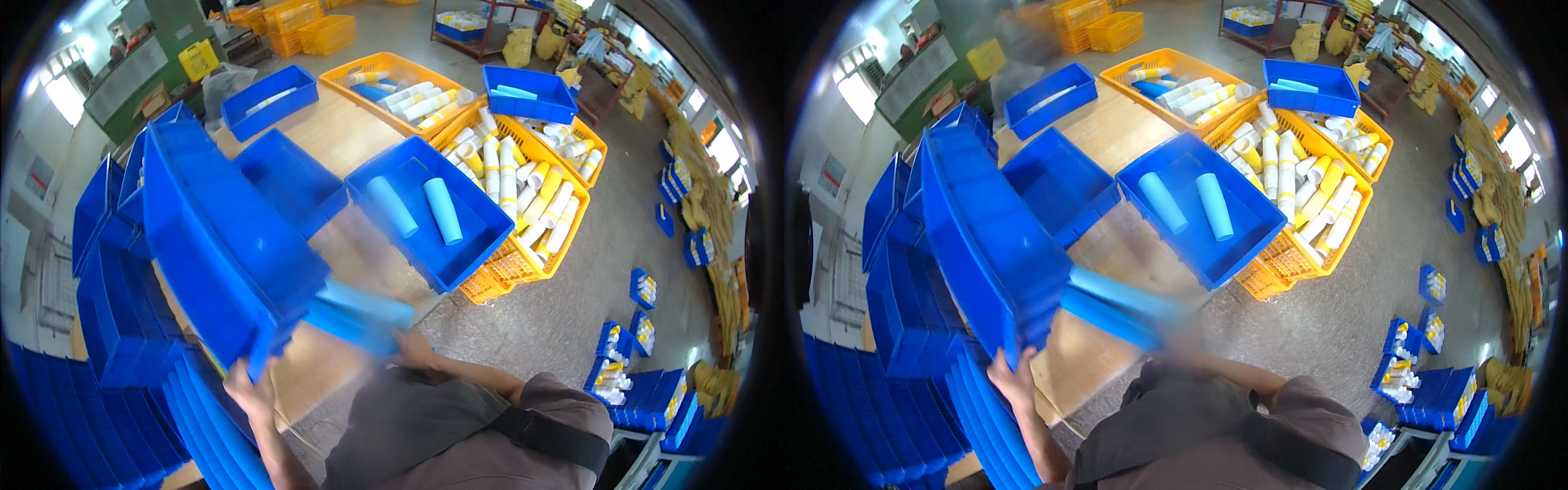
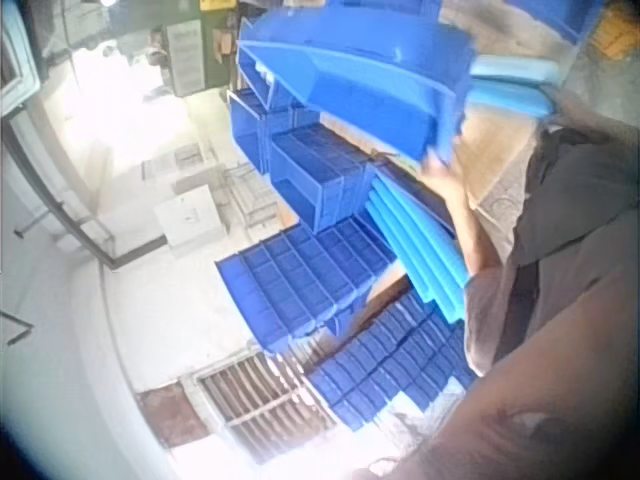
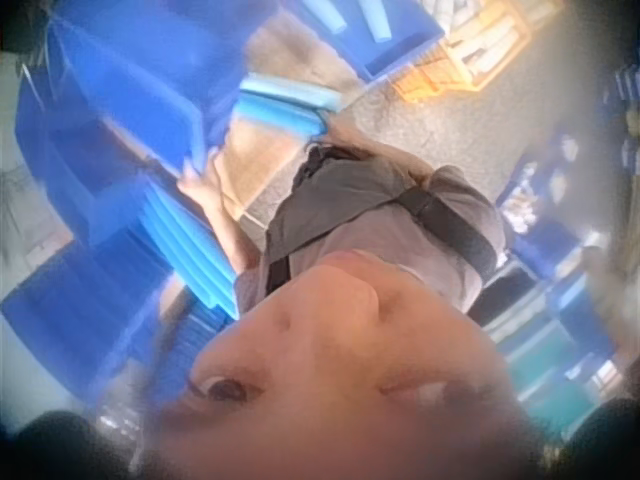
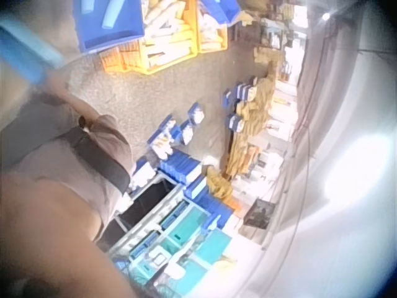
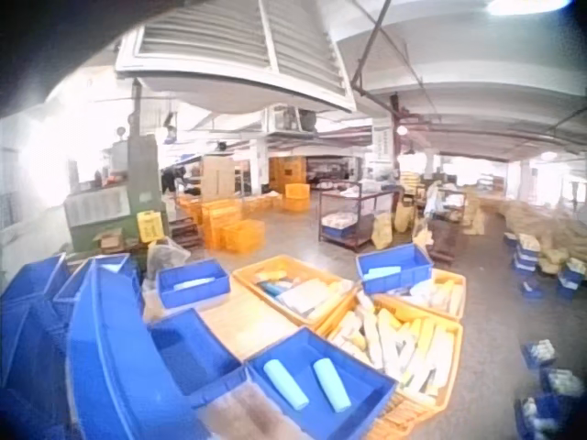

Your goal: The person cuts long blue foam tubes into short segments using a green utility knife and places the segments into blue plastic trays with circular cavities. The person repeatedly fills multiple trays and stacks them on a nearby machine.

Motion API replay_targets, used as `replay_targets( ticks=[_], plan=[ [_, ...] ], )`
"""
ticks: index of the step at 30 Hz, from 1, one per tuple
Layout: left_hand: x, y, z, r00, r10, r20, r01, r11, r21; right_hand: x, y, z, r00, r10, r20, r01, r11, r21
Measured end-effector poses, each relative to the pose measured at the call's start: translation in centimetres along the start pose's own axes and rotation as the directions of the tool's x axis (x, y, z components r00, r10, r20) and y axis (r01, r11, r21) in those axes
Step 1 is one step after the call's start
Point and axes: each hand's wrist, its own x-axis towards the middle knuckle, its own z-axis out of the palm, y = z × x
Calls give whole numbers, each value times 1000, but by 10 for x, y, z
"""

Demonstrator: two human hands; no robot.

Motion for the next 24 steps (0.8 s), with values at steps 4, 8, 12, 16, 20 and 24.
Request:
replay_targets(
  ticks=[4, 8, 12, 16, 20, 24],
  plan=[
    [-124, 45, -24, 997, 14, 82, -29, 984, 178, -16, 16, -31, 997, -13, 70, -1, 981, 193],
    [-216, 66, -18, 948, -125, 293, 49, 966, 253, -37, 37, -64, 989, 92, 113, -124, 939, 321],
    [-252, 54, 26, 887, -217, 408, 88, 946, 312, -39, 56, -95, 999, 34, 7, -35, 948, 315],
    [-226, 35, 43, 764, -316, 562, 362, 932, 32, -36, 43, -122, 995, -70, 67, 53, 972, 228],
    [-145, 21, 48, 798, -552, 242, 534, 463, -707, -29, -13, -134, 938, -235, 254, 174, 955, 241],
    [-50, -20, 35, 570, -778, 263, 474, 50, -879, -11, -103, -124, 698, -438, 567, 97, 842, 530]
  ],
)
